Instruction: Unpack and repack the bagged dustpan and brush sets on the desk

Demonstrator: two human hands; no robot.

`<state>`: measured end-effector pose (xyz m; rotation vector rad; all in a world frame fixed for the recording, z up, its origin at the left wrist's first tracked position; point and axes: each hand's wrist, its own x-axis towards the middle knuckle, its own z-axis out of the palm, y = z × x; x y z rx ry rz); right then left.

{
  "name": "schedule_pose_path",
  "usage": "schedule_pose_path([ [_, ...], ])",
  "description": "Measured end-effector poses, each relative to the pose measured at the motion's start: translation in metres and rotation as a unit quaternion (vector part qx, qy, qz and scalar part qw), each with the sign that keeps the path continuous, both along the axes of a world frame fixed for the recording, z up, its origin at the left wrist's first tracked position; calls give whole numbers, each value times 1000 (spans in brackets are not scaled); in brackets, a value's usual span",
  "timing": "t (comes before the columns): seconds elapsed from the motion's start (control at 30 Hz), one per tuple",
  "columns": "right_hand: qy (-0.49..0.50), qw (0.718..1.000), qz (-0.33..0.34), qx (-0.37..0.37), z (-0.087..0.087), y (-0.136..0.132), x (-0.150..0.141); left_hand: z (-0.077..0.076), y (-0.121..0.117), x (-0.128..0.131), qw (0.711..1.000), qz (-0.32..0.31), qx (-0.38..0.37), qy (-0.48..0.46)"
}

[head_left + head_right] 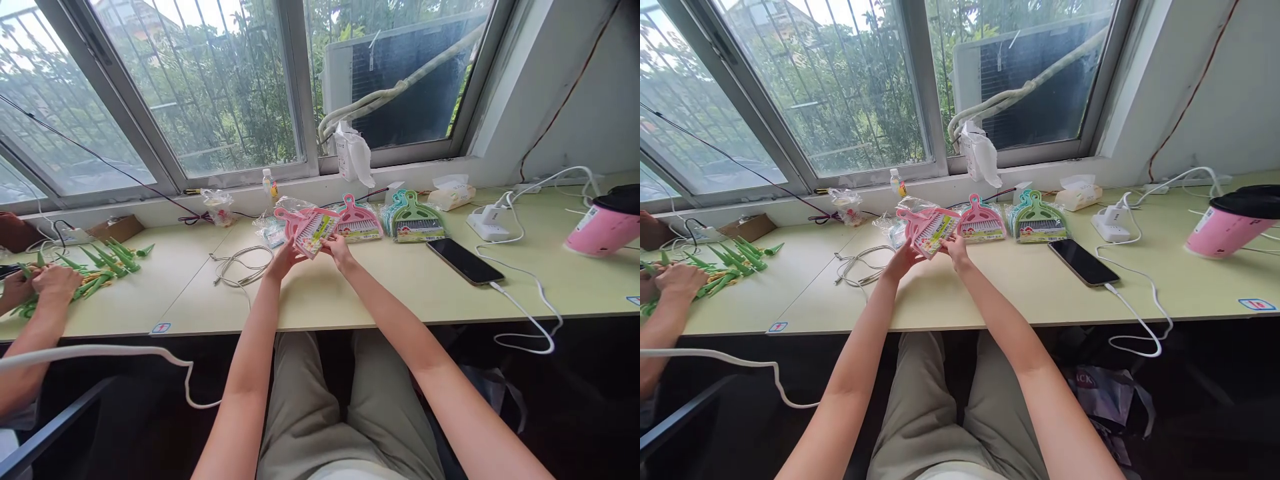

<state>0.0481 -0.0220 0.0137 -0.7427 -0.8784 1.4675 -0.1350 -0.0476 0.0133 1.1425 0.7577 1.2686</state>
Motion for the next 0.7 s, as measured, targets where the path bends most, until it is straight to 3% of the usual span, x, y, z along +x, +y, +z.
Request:
schedule_pose_path([
  [0.2,-40,999,-13,11,-1,0,-3,-3,2,6,999,33,10,35],
  [0.4,-61,994,-89,33,-4,6,0,-8,5,10,997,38,-12,64],
  [0.7,13,999,-35,20,3,6,0,-7,4,4,996,69,-1,59],
])
